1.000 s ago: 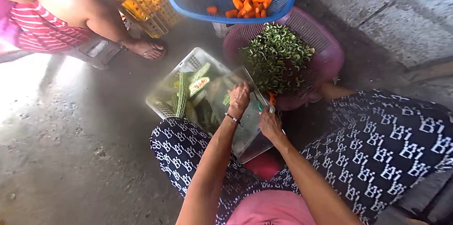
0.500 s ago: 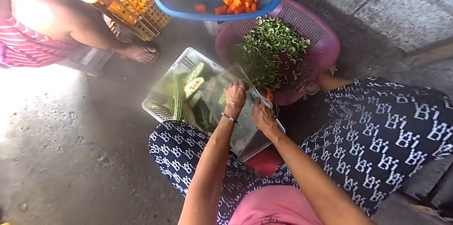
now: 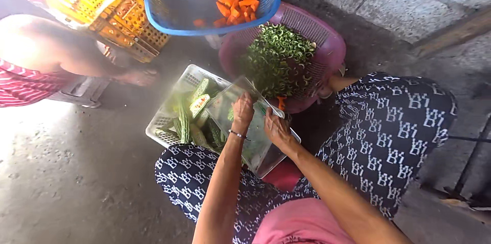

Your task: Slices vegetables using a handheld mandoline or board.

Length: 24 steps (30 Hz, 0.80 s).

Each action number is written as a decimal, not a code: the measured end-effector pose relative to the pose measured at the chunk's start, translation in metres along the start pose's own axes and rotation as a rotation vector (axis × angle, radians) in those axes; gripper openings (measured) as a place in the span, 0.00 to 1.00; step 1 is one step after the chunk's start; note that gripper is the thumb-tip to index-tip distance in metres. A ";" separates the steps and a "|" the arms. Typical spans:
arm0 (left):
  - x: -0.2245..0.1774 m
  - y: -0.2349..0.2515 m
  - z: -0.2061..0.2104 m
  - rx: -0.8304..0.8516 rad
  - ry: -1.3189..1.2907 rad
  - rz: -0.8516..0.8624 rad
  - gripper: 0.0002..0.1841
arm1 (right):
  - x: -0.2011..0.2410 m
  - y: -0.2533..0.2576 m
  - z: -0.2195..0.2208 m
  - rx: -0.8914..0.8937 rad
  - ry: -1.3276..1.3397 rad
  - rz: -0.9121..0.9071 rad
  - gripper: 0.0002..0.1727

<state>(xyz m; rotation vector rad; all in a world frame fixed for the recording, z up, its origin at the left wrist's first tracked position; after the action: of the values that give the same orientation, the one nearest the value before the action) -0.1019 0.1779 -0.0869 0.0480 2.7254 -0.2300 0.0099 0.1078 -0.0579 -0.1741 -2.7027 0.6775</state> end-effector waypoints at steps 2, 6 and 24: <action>0.000 0.001 0.000 0.013 0.012 -0.015 0.22 | 0.001 0.000 0.004 0.044 -0.035 0.016 0.26; -0.001 -0.001 0.000 0.021 0.024 -0.019 0.23 | 0.005 -0.002 0.005 0.058 -0.091 0.043 0.25; 0.003 -0.010 -0.008 -0.045 -0.066 -0.001 0.21 | 0.014 0.005 -0.005 0.002 -0.029 0.003 0.26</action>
<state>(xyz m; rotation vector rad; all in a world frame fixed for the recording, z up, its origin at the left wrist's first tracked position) -0.1081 0.1692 -0.0790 0.0265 2.6639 -0.1678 -0.0010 0.1169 -0.0519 -0.1689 -2.7304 0.6884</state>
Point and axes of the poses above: each hand's wrist, its own y-axis towards the middle knuckle, its own z-axis out of the palm, x = y × z, the point moved 5 cm from there along y, towards the middle knuckle, and after that the axes turned 7 degrees about -x, right-handed, at the moved point
